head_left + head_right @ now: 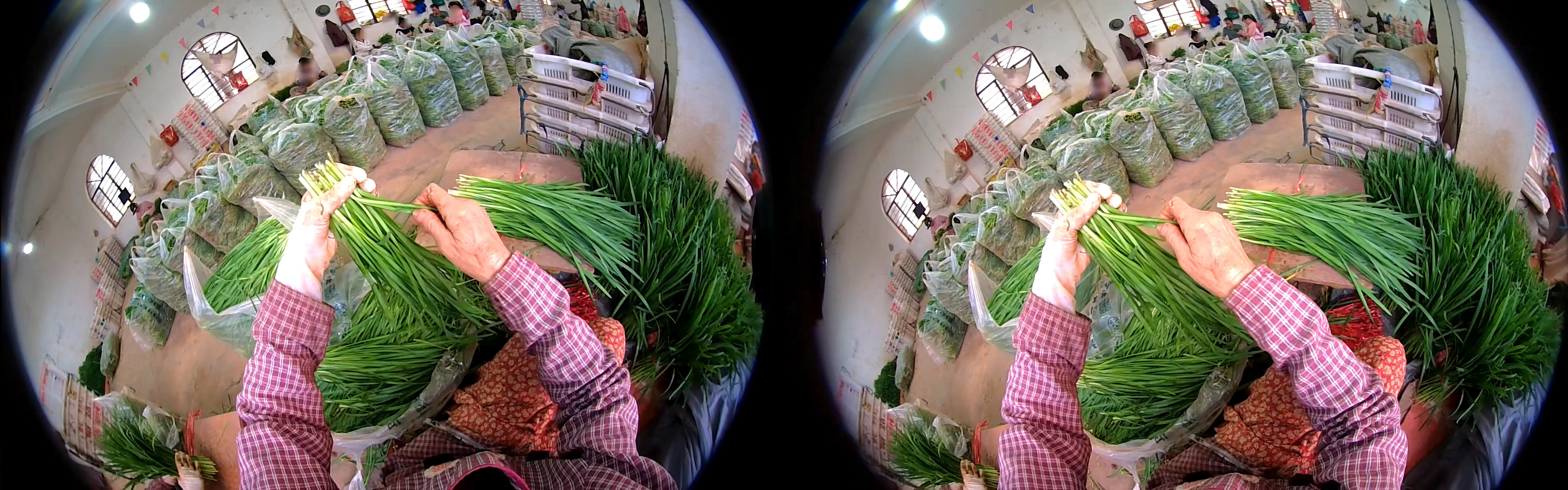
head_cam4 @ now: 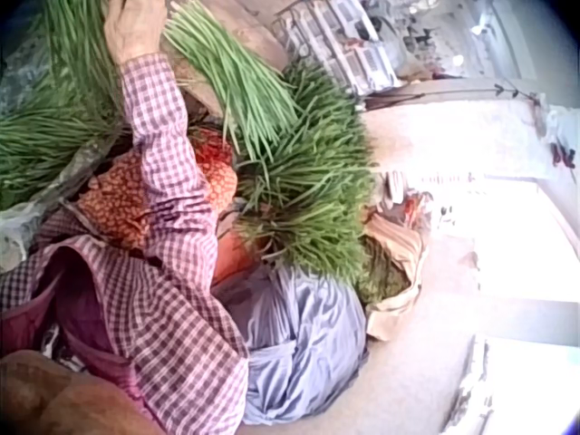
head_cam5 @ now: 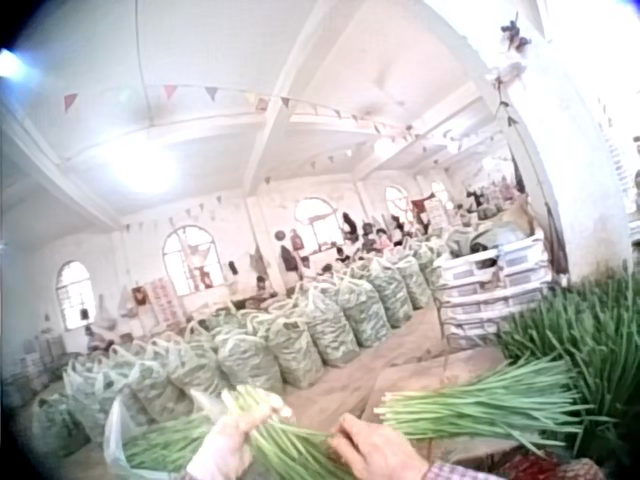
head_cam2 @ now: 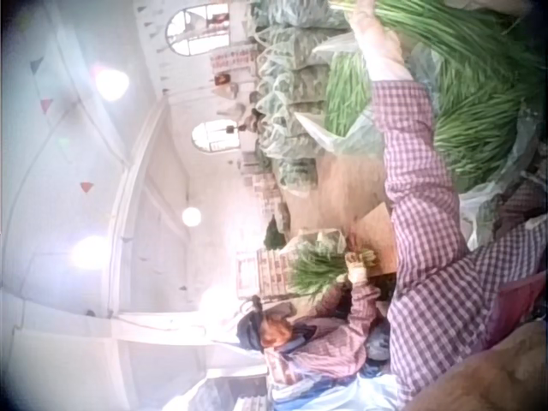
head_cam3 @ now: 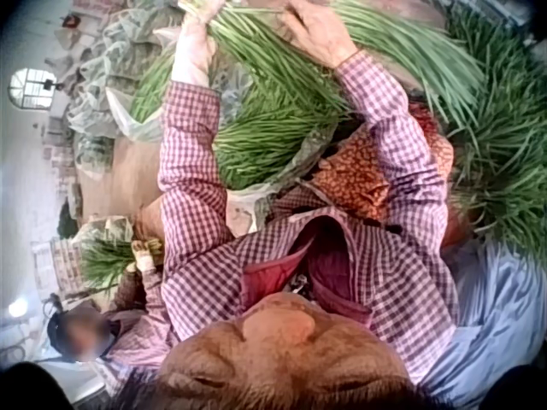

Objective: The person sorts leeks from a pile by hand, forms a bunch, and secures it with a red tie.

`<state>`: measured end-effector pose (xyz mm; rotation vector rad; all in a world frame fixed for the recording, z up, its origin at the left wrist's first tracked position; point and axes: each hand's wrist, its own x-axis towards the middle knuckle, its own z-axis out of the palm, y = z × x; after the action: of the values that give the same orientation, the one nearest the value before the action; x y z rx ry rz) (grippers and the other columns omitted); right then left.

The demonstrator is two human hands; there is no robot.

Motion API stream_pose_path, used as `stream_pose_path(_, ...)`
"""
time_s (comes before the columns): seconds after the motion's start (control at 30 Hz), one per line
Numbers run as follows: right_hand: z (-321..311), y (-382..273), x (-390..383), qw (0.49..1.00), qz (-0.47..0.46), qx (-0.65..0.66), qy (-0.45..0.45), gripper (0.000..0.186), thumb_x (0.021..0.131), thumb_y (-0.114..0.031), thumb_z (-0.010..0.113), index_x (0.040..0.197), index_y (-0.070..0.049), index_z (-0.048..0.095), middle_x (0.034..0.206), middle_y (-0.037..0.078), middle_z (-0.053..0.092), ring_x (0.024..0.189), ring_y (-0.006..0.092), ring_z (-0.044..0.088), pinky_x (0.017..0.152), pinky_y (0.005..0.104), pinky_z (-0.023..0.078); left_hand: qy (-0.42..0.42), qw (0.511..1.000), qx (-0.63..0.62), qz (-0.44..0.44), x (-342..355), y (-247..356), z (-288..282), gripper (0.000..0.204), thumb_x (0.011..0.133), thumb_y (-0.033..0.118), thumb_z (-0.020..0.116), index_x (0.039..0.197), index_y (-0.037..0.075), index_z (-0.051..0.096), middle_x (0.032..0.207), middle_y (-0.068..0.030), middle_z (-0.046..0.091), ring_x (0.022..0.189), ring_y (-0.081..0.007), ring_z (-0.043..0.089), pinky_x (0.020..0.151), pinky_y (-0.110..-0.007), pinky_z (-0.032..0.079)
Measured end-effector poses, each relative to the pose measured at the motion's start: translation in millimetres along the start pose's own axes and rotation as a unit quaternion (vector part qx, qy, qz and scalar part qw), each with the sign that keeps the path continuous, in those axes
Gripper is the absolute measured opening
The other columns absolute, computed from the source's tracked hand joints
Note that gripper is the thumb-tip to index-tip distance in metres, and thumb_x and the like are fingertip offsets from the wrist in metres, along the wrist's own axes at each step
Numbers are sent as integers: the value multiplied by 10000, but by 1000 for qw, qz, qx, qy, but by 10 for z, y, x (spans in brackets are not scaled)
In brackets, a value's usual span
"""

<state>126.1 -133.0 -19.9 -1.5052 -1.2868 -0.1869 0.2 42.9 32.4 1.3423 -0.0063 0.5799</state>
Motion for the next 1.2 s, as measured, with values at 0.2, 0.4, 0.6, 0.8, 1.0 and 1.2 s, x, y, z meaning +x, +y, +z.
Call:
stream_pose_path(0.2,-85,94,-13,989,56,100,-97,211,904,-244,563,960,-43,538,696,160,623,663,373,605,602,447,469,3,998,51,-29,11,-16,50,243,864,177,665,1051,55,569,956,-85,641,863,-193,630,750,-340,543)
stream_pose_path(0.4,-360,-13,153,978,-92,-179,-50,281,860,-340,604,742,-86,627,683,119,629,664,337,615,589,450,480,-13,988,131,-81,-20,-66,85,265,831,184,695,1034,51,587,932,-69,651,857,-172,639,756,-318,540)
stream_pose_path(0.6,-602,105,337,949,-166,-268,-21,261,851,-330,605,743,-93,606,681,83,589,666,312,609,568,441,466,-92,983,50,-154,-23,-157,274,312,794,113,723,1058,29,579,900,-61,643,825,-170,646,704,-305,549)
stream_pose_path(0.8,-696,182,337,941,-175,-290,-3,257,858,-330,603,750,-98,584,703,64,571,642,284,599,551,416,467,-93,980,107,-138,5,-176,424,483,727,94,741,1158,8,542,861,-49,623,774,-151,614,706,-286,503)
stream_pose_path(1.0,-1105,400,435,919,-183,-331,109,246,892,-328,582,762,-120,602,655,42,563,568,194,577,512,349,493,-128,967,164,-147,2,-156,419,400,744,87,691,1123,-7,603,799,-30,600,717,-128,579,686,-280,491)
stream_pose_path(1.2,-1290,703,-61,907,-9,-414,-78,203,870,-350,606,910,-160,667,810,41,616,755,210,642,635,349,522,16,986,101,-133,67,-228,12,248,818,102,684,1040,-2,652,838,-55,657,803,-154,628,734,-273,507)
